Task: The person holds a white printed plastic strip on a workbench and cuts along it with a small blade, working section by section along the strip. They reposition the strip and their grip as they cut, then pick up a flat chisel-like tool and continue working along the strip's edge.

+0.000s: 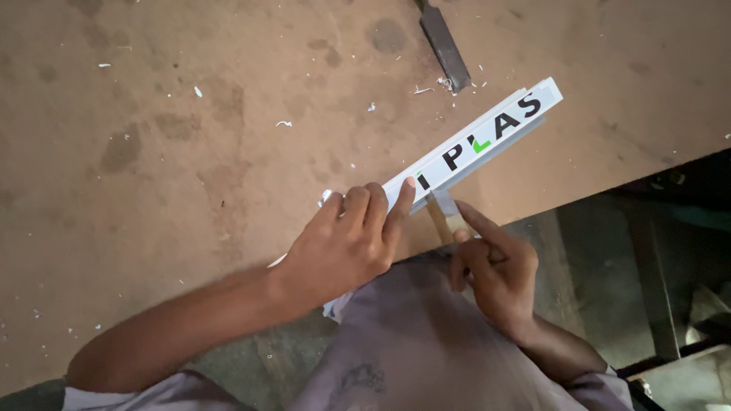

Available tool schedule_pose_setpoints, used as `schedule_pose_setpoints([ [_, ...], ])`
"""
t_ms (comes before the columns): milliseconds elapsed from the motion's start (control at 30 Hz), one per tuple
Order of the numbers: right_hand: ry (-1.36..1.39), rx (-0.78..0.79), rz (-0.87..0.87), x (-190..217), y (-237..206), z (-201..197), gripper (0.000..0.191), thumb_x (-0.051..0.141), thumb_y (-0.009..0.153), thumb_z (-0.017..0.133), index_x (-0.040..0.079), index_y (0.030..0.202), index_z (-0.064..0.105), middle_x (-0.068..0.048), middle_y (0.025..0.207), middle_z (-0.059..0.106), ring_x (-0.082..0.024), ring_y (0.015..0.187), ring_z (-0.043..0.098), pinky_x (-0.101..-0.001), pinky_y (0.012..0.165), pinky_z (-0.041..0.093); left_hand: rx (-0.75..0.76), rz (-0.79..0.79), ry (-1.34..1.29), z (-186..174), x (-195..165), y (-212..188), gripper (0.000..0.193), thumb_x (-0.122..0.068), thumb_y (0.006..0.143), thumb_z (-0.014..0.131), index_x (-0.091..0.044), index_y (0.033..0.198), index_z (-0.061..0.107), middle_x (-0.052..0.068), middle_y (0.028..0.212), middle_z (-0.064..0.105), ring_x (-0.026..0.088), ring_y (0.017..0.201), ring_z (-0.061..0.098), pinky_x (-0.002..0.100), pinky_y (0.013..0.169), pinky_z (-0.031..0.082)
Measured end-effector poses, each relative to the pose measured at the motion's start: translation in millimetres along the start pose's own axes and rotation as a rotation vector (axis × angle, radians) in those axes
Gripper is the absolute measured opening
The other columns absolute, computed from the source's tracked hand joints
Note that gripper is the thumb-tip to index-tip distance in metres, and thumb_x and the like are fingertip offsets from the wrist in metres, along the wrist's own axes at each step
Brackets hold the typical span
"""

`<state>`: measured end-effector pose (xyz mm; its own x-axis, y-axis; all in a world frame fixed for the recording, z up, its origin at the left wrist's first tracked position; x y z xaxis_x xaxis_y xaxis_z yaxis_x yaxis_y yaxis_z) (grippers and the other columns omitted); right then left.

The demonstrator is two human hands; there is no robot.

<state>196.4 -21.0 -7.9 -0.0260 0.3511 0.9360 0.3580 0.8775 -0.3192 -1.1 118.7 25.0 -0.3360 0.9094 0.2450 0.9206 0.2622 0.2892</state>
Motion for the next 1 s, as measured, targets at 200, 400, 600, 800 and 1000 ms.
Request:
schedule_pose_setpoints([
  [200,0.015,-0.05,0.045,3.7,-2.3,9.8,0.044,0.006,0.102,0.057,-0.01,0.142,0.056,-0.006,0.055,0.06,-0.009,0.045,0.053,-0.025,0.046,0.043,-0.005,0.014,0.023,0.9,2.8,-0.7,0.052,-0.012,0.084,0.063,0.001,0.134,0.067,0.013,0.094,0.068,0.02,0.084,0.059,0.031,0.067,0.051],
  [400,0.027,-0.057,0.015,1.8,-0.6,15.1,0.044,0.007,0.101,0.058,-0.01,0.142,0.056,-0.006,0.056,0.062,-0.009,0.045,0.055,-0.0244,0.045,0.042,0.028,0.037,0.042,0.4,3.5,-0.6,0.052,-0.011,0.085,0.062,0.002,0.136,0.066,0.013,0.095,0.069,0.02,0.083,0.06,0.03,0.069,0.051],
  [600,0.076,-0.055,0.015,-4.3,4.3,16.9,0.044,0.007,0.102,0.056,-0.009,0.143,0.055,-0.005,0.057,0.062,-0.009,0.047,0.056,-0.0237,0.046,0.043,0.021,0.023,0.028,0.7,1.5,-1.3,0.052,-0.011,0.086,0.062,0.002,0.137,0.066,0.013,0.097,0.068,0.02,0.086,0.059,0.03,0.07,0.052],
  [800,0.071,0.004,-0.005,-9.6,9.4,17.4,0.045,0.01,0.102,0.057,-0.005,0.144,0.055,-0.005,0.06,0.063,-0.008,0.049,0.057,-0.0238,0.047,0.045,0.018,0.019,-0.005,0.8,0.9,0.9,0.053,-0.012,0.086,0.062,0.001,0.137,0.065,0.013,0.095,0.066,0.021,0.086,0.058,0.031,0.068,0.052],
  [1000,-0.109,-0.076,-0.219,-20.7,3.7,6.8,0.039,0.014,0.103,0.061,-0.005,0.138,0.062,-0.002,0.062,0.066,-0.006,0.053,0.063,-0.0223,0.05,0.049,-0.012,-0.01,-0.103,-1.3,3.2,2.8,0.053,-0.013,0.087,0.063,0.002,0.138,0.062,0.013,0.1,0.066,0.022,0.09,0.06,0.031,0.065,0.051],
])
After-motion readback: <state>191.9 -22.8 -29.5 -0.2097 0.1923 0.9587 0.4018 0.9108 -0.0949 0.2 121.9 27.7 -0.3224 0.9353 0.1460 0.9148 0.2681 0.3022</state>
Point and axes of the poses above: each hand's wrist, its own y-axis towards the middle knuckle, its own z-axis out of the palm, x = y × z, the point moved 1 cm from there along y, towards the middle knuckle
